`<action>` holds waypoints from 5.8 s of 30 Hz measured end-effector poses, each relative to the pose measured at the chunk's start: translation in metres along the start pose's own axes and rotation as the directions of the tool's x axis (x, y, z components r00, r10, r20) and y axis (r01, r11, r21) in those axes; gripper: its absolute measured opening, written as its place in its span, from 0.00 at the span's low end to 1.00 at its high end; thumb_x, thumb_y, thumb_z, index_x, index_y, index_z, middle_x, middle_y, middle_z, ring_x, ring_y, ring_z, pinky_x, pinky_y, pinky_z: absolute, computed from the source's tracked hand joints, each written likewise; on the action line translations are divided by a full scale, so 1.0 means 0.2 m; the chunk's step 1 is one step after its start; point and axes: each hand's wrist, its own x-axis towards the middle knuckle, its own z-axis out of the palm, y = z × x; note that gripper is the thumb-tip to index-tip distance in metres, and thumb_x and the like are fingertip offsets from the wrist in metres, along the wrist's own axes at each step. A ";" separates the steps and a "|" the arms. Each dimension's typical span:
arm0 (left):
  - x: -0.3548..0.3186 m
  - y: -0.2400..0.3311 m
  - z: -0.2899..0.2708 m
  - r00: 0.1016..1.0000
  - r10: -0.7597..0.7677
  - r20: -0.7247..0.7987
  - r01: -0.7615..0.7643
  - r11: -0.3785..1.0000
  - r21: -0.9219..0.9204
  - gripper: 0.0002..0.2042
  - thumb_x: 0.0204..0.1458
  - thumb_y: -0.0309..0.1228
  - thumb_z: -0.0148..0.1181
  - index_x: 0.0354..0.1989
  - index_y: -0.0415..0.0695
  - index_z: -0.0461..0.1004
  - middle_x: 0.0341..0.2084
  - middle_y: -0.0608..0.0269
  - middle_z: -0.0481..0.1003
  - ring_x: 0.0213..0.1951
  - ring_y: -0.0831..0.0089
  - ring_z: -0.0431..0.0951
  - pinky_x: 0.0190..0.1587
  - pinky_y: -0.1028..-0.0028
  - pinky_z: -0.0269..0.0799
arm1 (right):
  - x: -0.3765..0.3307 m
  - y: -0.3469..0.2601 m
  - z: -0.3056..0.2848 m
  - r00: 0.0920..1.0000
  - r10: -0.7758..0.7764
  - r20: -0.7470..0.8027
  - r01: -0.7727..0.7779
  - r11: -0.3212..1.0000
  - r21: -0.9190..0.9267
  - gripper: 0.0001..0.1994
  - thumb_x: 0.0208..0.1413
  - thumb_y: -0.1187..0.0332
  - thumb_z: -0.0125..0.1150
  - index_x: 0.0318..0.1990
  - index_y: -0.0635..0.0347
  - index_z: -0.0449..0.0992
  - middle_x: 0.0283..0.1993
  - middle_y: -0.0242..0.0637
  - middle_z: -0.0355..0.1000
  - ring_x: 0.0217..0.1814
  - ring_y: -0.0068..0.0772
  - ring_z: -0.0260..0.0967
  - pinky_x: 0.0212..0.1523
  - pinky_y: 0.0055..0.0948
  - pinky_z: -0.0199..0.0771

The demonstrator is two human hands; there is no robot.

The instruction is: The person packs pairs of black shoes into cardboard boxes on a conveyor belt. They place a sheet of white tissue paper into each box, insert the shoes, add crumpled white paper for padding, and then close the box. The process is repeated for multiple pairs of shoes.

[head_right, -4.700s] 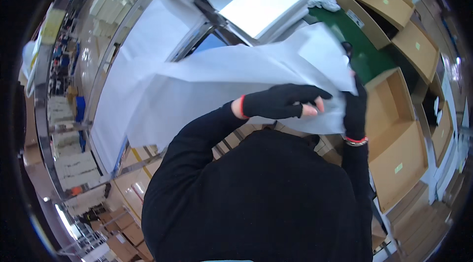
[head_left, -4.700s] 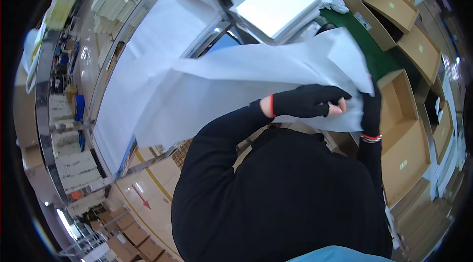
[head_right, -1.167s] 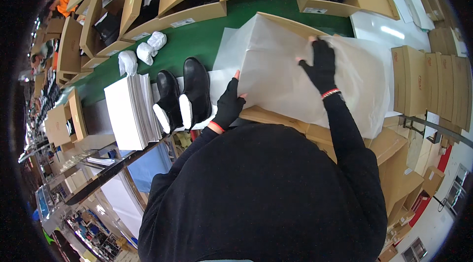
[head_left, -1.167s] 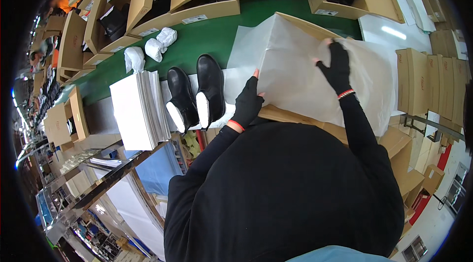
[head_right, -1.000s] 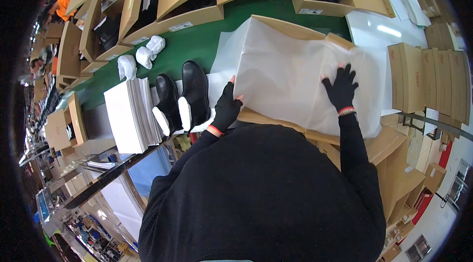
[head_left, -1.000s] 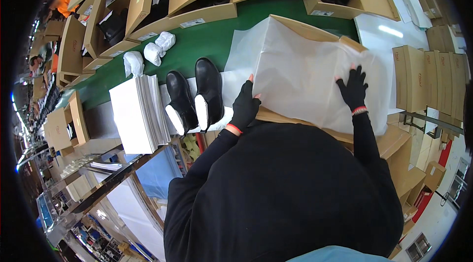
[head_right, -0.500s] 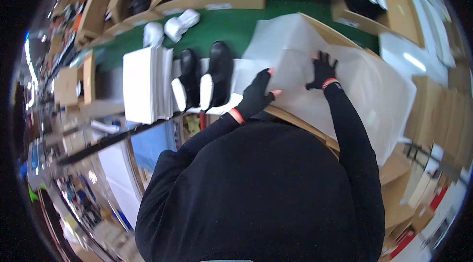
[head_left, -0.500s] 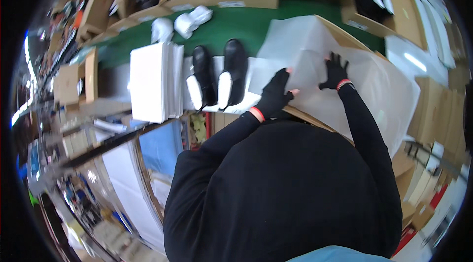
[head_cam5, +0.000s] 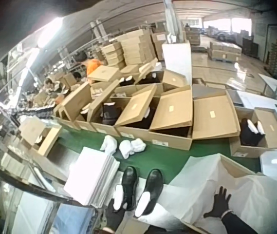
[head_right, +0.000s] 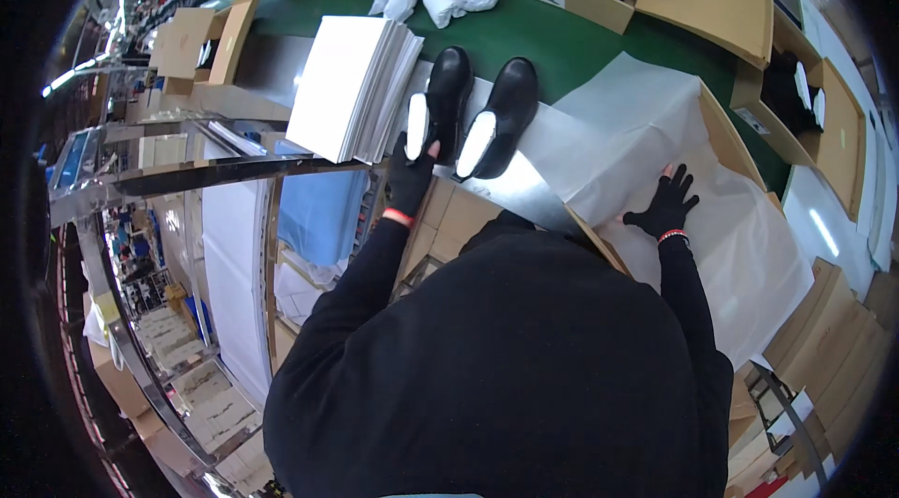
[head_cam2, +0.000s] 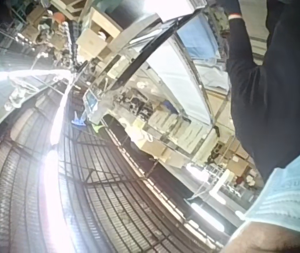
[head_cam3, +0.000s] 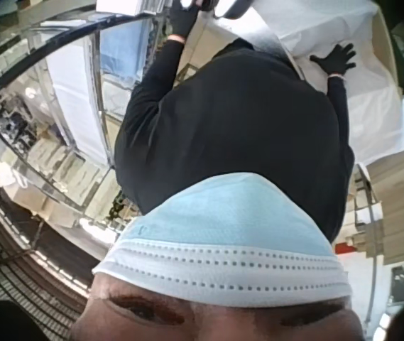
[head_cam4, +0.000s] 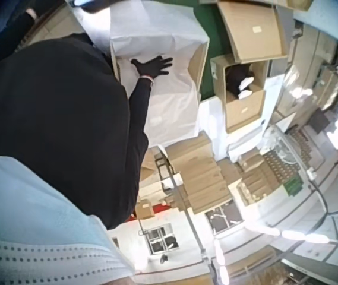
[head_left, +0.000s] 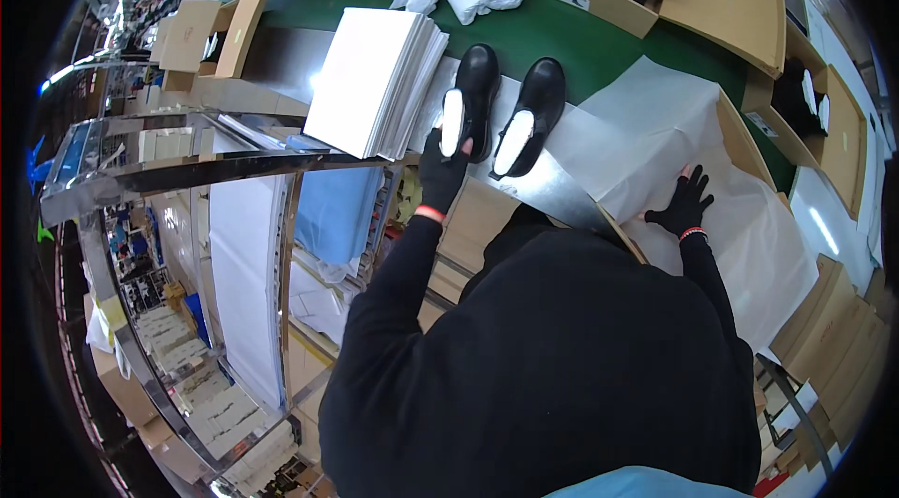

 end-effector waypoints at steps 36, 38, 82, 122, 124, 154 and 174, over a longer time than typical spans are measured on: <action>-0.19 0.82 0.91 0.388 0.223 0.894 -0.471 0.882 -0.016 0.31 0.50 0.32 0.55 0.65 0.43 0.56 0.36 0.47 0.75 0.35 0.51 0.77 0.37 0.57 0.71 | -0.20 0.26 0.06 0.920 0.271 0.284 0.040 -0.784 0.619 0.30 0.53 0.46 0.61 0.57 0.57 0.69 0.54 0.38 0.70 0.53 0.35 0.67 0.58 0.36 0.65; -0.18 0.82 0.90 0.387 0.246 0.889 -0.470 0.882 -0.039 0.32 0.50 0.31 0.56 0.65 0.43 0.55 0.36 0.47 0.75 0.34 0.50 0.77 0.36 0.56 0.71 | -0.20 0.26 -0.01 0.957 0.165 0.239 0.029 -0.874 0.485 0.28 0.55 0.47 0.61 0.56 0.57 0.69 0.56 0.40 0.69 0.56 0.37 0.65 0.60 0.39 0.63; -0.16 1.14 0.58 0.217 0.583 0.783 -0.416 0.781 -0.466 0.32 0.47 0.27 0.65 0.62 0.40 0.60 0.51 0.51 0.70 0.52 0.62 0.72 0.53 0.70 0.66 | -0.72 -0.25 -0.35 0.976 -0.034 -0.214 0.213 -0.028 0.977 0.31 0.52 0.61 0.64 0.60 0.68 0.62 0.50 0.49 0.72 0.51 0.36 0.70 0.53 0.34 0.67; -0.40 0.40 0.66 0.844 0.411 0.344 -0.514 0.802 0.305 0.12 0.53 0.32 0.56 0.43 0.41 0.69 0.31 0.48 0.73 0.36 0.49 0.75 0.37 0.56 0.69 | -0.55 0.60 -0.21 0.771 -0.305 -0.558 0.549 0.762 0.343 0.34 0.48 0.62 0.65 0.65 0.51 0.60 0.68 0.46 0.54 0.68 0.46 0.54 0.64 0.40 0.57; -0.45 0.84 0.58 0.786 0.503 0.358 -0.566 0.820 0.091 0.13 0.54 0.31 0.56 0.45 0.38 0.70 0.34 0.46 0.74 0.37 0.48 0.75 0.39 0.58 0.70 | -0.55 0.63 -0.30 0.743 -0.203 -0.638 0.492 0.812 0.315 0.31 0.51 0.62 0.63 0.63 0.51 0.62 0.67 0.45 0.57 0.66 0.46 0.57 0.65 0.40 0.57; 0.38 0.40 0.17 0.867 0.434 0.243 -0.421 0.901 -0.109 0.08 0.52 0.27 0.57 0.39 0.41 0.75 0.34 0.55 0.77 0.39 0.58 0.78 0.42 0.67 0.72 | -0.48 0.33 -0.19 0.910 -0.104 -0.402 0.271 0.882 0.385 0.45 0.40 0.61 0.72 0.68 0.53 0.54 0.70 0.42 0.53 0.74 0.50 0.42 0.69 0.56 0.41; 1.13 0.43 -0.95 0.996 0.034 -0.088 -0.067 0.909 -0.412 0.20 0.58 0.44 0.56 0.42 0.34 0.74 0.33 0.64 0.76 0.34 0.78 0.72 0.38 0.77 0.67 | -0.61 -0.18 -0.46 0.913 -0.033 -0.407 0.288 0.759 0.584 0.35 0.47 0.67 0.67 0.64 0.56 0.61 0.64 0.44 0.62 0.66 0.44 0.59 0.66 0.43 0.54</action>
